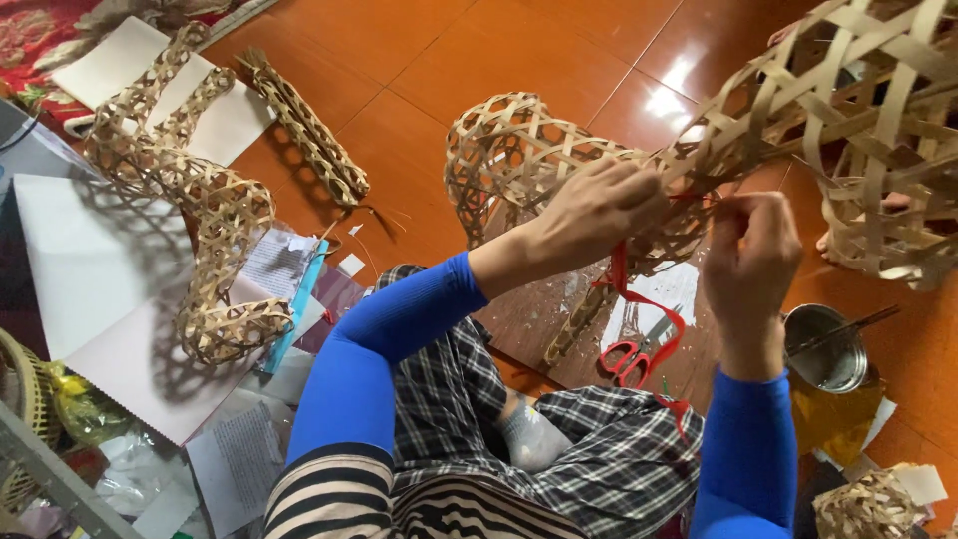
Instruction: Weaving and trimming a large bamboo animal sculpture using scissors and manual manipulation.
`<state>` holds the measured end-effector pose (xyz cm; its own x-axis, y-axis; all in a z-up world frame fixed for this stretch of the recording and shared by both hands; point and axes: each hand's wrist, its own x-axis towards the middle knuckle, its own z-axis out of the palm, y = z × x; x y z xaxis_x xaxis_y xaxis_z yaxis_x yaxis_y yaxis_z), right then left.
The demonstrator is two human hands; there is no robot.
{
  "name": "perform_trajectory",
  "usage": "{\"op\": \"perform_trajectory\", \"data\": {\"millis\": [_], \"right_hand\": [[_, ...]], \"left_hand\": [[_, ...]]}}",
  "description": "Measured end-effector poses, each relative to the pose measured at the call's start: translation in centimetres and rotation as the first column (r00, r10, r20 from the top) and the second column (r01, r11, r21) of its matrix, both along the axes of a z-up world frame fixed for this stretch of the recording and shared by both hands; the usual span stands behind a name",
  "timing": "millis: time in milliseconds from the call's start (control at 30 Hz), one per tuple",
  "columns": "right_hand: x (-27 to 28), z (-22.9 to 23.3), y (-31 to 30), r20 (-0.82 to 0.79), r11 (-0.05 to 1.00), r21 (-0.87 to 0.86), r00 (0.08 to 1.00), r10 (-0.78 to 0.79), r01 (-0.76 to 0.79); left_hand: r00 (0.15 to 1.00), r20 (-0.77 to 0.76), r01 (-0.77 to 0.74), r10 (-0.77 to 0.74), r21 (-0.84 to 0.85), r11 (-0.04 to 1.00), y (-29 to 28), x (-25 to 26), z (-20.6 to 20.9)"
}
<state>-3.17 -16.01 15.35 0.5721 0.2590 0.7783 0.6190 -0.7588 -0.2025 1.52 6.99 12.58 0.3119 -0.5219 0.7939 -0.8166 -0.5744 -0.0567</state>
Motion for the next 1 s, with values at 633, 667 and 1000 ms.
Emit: {"op": "perform_trajectory", "data": {"millis": [633, 667, 1000], "right_hand": [[-0.3, 0.7, 2.3, -0.228, 0.496, 0.836, 0.673, 0.704, -0.236], [0.2, 0.7, 1.7, -0.317, 0.708, 0.631, 0.728, 0.608, -0.317], [-0.4, 3.8, -0.4, -0.182, 0.887, -0.461, 0.981, -0.070, -0.023]], "left_hand": [[0.717, -0.488, 0.408, -0.498, -0.285, 0.867, -0.4, 1.0, 2.7], [0.696, -0.508, 0.445, -0.508, -0.250, 0.860, -0.3, 1.3, 2.9], [0.943, -0.270, 0.248, -0.193, 0.185, 0.951, -2.8, 2.0, 1.9]]}}
